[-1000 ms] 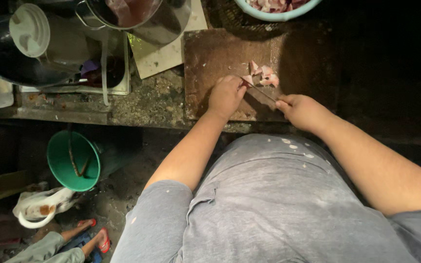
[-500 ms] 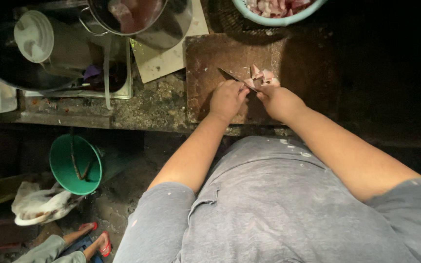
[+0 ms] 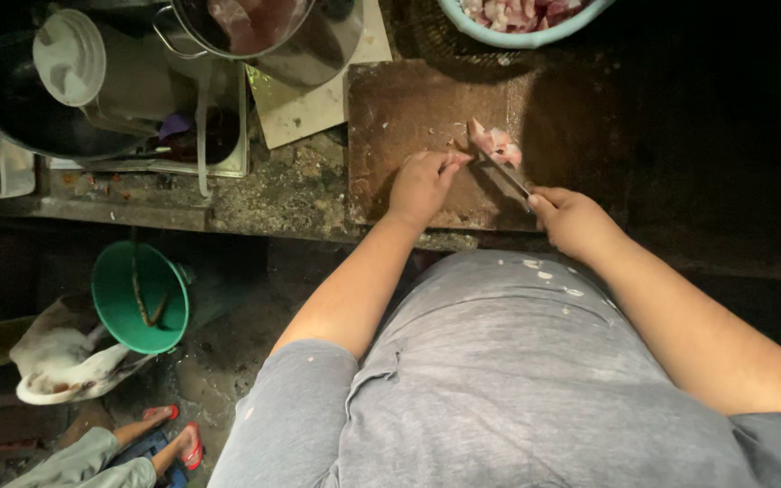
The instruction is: The person cuts chunks of raw meat into smaller pieces using a knife on a wooden cutting board, then places the pieces into a plastic basket.
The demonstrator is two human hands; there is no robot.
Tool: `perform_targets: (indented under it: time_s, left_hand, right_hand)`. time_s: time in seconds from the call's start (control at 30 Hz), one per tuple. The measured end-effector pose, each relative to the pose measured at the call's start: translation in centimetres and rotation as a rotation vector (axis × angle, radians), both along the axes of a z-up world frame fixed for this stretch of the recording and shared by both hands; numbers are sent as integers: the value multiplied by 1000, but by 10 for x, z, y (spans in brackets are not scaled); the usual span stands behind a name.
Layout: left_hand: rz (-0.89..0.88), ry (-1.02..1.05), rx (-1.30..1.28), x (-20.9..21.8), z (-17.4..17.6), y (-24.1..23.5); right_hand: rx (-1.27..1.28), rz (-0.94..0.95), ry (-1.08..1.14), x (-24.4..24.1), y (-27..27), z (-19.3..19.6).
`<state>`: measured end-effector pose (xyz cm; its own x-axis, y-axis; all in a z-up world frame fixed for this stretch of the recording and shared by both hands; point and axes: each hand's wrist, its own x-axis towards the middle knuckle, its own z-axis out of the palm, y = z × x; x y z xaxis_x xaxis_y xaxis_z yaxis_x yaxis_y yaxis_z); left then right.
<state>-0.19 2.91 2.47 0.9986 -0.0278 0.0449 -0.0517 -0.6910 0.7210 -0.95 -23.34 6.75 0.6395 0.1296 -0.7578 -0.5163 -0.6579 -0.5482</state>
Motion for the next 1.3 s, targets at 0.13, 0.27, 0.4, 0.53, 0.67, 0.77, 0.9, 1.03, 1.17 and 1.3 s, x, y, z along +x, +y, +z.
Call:
perform_targets:
  time_s: [0.13,0.27,0.4,0.53,0.67,0.77,0.9,1.03,1.17,1.3]
  left_hand:
    - [32,-1,61,4,-12,-8]
    - [28,44,75,3,-24,-9]
    - [8,-91,107,2,-35,-7]
    - [-25,-108,144,5,-40,-7]
    - [-27,-123,130,2,-40,-6]
    - [14,-163,109,-4,-39,-9]
    - [28,-139,136,5,-35,-11]
    - [68,-41,70,-4,-31,-4]
    - [165,209,-188,-1,-27,2]
    - [294,264,-97,2,-33,13]
  right_hand:
    - [19,141,-272,-5,7,11]
    - [-66,164,-93,-4,11,11]
    - [-35,242,-225,1,17,6]
    - [-26,326,-404,9,31,-5]
    - [-38,356,-686,20,60,-21]
    - [-65,416,-661,25,72,-28]
    - [-52,406,-615,24,57,-17]
    - [-109,356,-415,-1,12,-1]
    - [-146,274,-305,-4,-7,1]
    - [-138,247,-246,-4,-3,-3]
